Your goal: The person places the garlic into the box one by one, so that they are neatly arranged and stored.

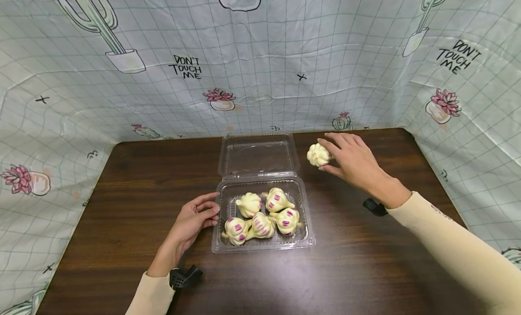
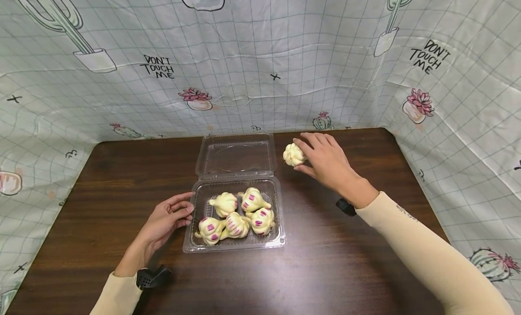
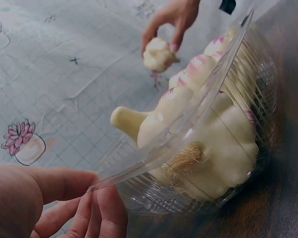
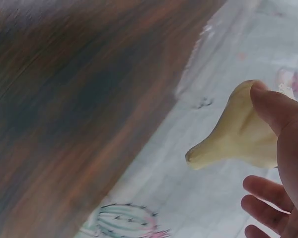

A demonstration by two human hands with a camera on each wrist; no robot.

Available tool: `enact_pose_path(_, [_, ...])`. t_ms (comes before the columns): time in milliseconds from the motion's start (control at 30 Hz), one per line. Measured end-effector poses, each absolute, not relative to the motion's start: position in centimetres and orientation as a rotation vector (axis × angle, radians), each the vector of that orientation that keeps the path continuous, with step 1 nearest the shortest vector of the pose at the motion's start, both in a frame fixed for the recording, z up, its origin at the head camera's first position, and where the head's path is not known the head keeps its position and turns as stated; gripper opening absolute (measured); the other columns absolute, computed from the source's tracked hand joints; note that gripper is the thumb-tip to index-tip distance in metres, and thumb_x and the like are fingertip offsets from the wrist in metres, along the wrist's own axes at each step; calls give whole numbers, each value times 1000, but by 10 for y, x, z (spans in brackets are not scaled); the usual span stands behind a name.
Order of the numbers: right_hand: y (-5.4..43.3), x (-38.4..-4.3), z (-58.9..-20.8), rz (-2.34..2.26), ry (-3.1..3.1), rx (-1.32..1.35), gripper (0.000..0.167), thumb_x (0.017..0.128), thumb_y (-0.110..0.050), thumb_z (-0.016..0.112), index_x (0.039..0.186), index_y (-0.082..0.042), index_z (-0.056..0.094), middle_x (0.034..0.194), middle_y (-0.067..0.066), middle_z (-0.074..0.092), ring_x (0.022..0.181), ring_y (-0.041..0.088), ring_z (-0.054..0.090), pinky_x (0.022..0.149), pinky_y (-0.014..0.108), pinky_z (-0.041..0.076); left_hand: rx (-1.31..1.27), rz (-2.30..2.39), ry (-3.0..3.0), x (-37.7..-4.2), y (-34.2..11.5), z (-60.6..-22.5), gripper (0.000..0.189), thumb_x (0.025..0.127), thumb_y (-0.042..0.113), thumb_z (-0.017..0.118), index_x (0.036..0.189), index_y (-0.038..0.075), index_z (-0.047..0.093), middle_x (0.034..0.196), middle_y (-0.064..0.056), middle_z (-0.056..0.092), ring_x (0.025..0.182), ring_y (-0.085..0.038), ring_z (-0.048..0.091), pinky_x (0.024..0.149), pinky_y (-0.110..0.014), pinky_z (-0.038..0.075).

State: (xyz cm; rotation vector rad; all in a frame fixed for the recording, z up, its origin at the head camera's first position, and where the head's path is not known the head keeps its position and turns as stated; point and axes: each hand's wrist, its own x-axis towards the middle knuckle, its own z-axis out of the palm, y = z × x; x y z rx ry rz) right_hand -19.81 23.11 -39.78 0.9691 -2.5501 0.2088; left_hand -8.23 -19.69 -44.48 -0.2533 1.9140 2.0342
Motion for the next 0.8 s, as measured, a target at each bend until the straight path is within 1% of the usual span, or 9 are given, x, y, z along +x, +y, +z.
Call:
enact_pose_path(500, [196, -162, -374, 234, -2419, 1109, 80, 79, -38, 94, 143, -2, 62, 141, 21, 62, 125, 44, 58, 107, 57, 47, -246, 2026, 1923, -82, -198, -445, 51, 105, -8, 56, 154, -8, 43, 99, 2, 64, 79, -7, 65, 73, -19, 60])
enact_pose_path(800, [172, -146, -376, 208, -2402, 1219, 81, 82, -48, 88, 145, -5, 61, 140, 18, 63, 125, 39, 59, 107, 54, 49, -255, 2023, 1923, -82, -198, -446, 51, 104, -9, 56, 154, -8, 43, 98, 2, 64, 79, -7, 65, 73, -19, 60])
